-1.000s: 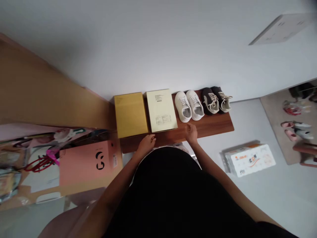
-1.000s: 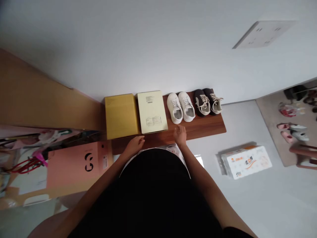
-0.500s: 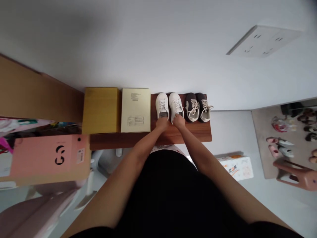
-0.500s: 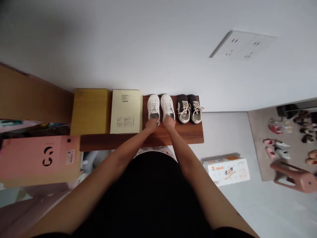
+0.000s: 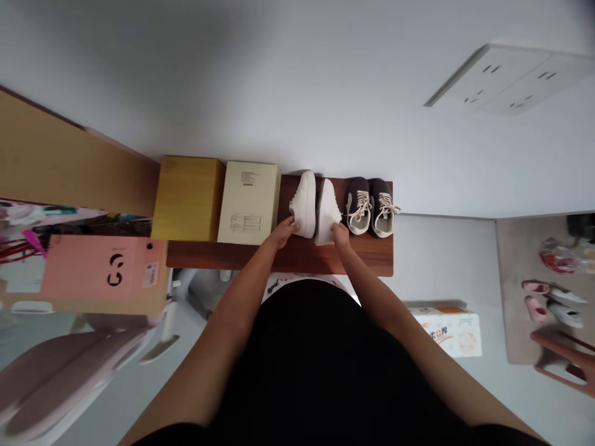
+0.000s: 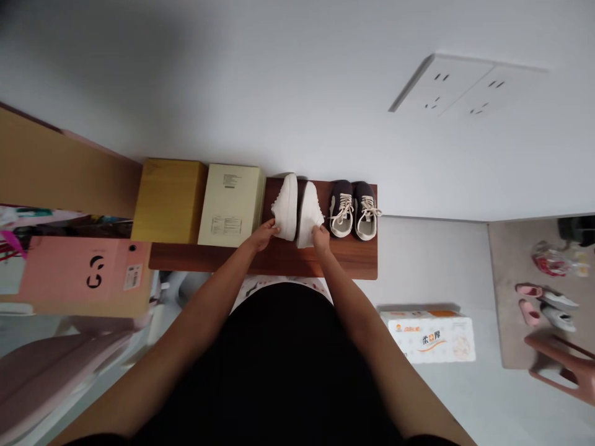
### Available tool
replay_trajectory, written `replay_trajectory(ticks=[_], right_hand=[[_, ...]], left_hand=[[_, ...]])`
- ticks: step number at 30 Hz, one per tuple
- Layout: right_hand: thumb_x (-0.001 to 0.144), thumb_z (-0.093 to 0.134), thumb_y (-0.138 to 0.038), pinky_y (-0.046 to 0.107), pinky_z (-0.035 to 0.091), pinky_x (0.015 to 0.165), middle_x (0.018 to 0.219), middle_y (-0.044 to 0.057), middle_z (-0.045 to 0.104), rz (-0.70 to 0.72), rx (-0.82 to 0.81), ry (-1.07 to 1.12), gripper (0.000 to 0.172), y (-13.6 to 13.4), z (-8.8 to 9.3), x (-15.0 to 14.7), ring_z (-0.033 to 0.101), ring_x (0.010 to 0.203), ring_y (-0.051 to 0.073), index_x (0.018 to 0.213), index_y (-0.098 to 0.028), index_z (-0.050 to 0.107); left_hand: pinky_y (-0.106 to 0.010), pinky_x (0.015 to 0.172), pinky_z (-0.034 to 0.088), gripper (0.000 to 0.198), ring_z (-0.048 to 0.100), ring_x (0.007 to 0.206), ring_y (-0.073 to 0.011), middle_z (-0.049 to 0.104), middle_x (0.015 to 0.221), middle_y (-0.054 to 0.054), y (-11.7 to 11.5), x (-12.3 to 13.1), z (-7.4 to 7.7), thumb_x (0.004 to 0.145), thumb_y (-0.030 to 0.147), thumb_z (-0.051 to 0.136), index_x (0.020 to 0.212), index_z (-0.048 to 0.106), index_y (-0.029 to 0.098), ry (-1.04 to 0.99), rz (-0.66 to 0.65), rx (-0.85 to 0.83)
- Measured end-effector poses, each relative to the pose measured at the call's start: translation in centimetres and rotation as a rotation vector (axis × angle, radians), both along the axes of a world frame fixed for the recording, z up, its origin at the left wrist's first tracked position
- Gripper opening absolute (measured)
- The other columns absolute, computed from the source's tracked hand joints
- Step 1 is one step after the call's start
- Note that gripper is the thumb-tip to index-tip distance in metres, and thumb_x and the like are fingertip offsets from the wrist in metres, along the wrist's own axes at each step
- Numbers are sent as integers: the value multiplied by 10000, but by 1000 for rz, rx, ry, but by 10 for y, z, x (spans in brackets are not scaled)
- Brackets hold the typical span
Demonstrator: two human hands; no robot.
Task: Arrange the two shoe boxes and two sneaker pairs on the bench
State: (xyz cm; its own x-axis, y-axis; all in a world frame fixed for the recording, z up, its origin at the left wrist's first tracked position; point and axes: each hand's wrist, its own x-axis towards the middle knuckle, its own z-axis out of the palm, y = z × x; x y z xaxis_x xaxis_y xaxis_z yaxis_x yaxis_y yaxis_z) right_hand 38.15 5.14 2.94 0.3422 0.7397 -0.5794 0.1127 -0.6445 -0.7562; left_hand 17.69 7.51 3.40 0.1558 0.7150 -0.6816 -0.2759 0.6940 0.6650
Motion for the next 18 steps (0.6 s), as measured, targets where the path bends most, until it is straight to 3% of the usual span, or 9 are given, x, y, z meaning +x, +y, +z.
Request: replay_trajectory(ticks=[3,7,9,11,13,15,18], right_hand=[[720,473,-312,248,463,678,732,-3,597,20,-28,9,202,-7,-8,0,537,734,171,844,-208,594],[725,482,-300,305,511,843,868,35,681,128,-19,-103,292,-19,-6,6,620,864,205,933,-186,653],[750,477,-277,332,518,903,940,58,708,261,45,-155,325,-28,2,17,646,923,219,982,-171,679],[792,482,-266,358,524,945,1046,90,719,325,142,-227,364,-37,12,36,658,996,237,1071,-160,691],[844,487,-265,405,520,996,1194,141,689,279,214,-393,412,-43,22,61,646,1102,270,1196,-148,666],[880,485,-239,472,498,1042,1323,205,625,232,190,-583,458,-40,28,86,612,1211,322,1305,-120,610],[915,484,-192,524,511,998,1343,266,600,280,-78,-697,481,-19,29,112,637,1199,378,1380,-88,545]], left_hand=[[-304,961,497,360,660,906,-169,730,880,-37,2,5,-4,685,44,736,1024,717,164,103,-9,-34],[-393,1077,459,407,645,1122,-252,713,1103,-118,-2,13,1,723,28,686,1108,666,159,596,-16,-43],[-434,1159,388,486,572,1282,-285,630,1312,-179,-10,19,9,762,24,640,1232,606,141,860,-20,44],[-456,1216,317,529,469,1407,-289,533,1445,-200,-20,31,19,810,28,582,1326,547,135,1020,-36,249],[-455,1218,331,494,451,1421,-271,523,1454,-183,-28,53,28,864,58,534,1349,536,154,1014,-111,503],[-434,1158,423,408,545,1315,-247,579,1374,-158,-32,87,33,911,105,507,1308,572,175,855,-267,684],[-399,1104,482,347,610,1246,-237,638,1311,-154,-26,154,29,937,142,511,1266,620,170,603,-578,747]])
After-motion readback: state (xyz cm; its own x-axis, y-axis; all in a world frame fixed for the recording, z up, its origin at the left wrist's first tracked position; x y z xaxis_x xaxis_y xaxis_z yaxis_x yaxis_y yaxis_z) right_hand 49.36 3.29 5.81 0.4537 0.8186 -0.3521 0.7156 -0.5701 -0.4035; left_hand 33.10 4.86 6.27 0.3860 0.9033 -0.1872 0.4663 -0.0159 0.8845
